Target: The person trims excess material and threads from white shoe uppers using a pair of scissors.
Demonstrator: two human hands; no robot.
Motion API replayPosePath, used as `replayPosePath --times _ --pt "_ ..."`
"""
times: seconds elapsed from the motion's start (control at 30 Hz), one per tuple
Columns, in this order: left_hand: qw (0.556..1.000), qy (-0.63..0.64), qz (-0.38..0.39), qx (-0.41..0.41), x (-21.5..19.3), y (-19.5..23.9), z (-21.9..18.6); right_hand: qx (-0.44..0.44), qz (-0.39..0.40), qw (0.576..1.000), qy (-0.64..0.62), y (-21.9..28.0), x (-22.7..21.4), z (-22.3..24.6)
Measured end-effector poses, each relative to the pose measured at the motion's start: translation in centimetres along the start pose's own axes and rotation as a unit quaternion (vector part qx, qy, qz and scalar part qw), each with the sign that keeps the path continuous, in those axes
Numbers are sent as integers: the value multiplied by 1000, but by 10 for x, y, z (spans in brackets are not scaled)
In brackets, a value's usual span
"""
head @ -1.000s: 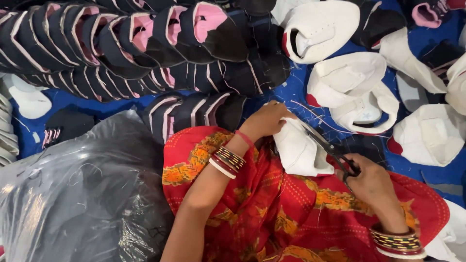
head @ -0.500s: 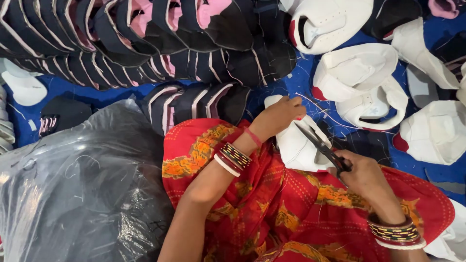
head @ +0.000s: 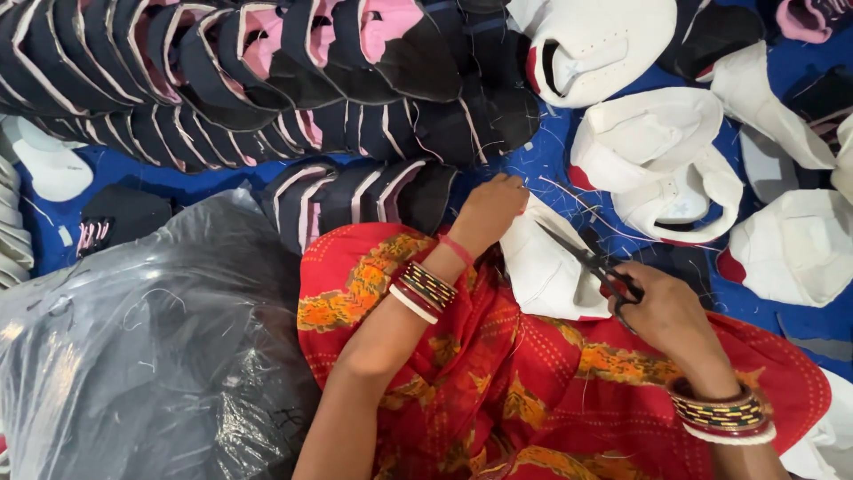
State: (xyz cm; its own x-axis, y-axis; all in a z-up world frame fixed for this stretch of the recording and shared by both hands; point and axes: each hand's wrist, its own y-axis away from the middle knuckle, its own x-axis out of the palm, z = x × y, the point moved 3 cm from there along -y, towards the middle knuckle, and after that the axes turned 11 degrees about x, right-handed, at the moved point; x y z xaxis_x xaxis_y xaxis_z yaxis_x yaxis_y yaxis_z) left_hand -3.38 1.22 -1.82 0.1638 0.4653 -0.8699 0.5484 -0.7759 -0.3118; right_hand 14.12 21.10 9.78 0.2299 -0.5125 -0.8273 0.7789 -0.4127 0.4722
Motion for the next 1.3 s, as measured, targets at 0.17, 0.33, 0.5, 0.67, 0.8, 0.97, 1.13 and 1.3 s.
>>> replayPosePath --times 0.17,0.33,0.5,0.67,0.8,0.97,1.13,1.3 --pt "999 -24 -20 -11 -13 -1 -6 -29 -4 1000 -9 -16 11 2" --pt "999 -4 -31 -6 -21 -1 -14 -12 36 999 11 -25 16 9" --pt "994 53 -88 -44 19 5 20 28 89 994 -54 -51 40 -22" --pt "972 19 -17 -235 -19 22 -1 62 66 953 -290 -33 45 -20" --pt "963 125 24 -238 -22 17 -3 45 24 867 -496 -50 108 -41" --pt "829 511 -120 -192 -41 -2 -8 -14 -27 797 -603 -10 86 -15" --pt "692 683 -200 -122 -108 -4 -11 -98 -32 740 -665 25 16 26" --pt "632 710 -297 -90 -143 2 -8 -101 -45 744 -659 24 9 37"
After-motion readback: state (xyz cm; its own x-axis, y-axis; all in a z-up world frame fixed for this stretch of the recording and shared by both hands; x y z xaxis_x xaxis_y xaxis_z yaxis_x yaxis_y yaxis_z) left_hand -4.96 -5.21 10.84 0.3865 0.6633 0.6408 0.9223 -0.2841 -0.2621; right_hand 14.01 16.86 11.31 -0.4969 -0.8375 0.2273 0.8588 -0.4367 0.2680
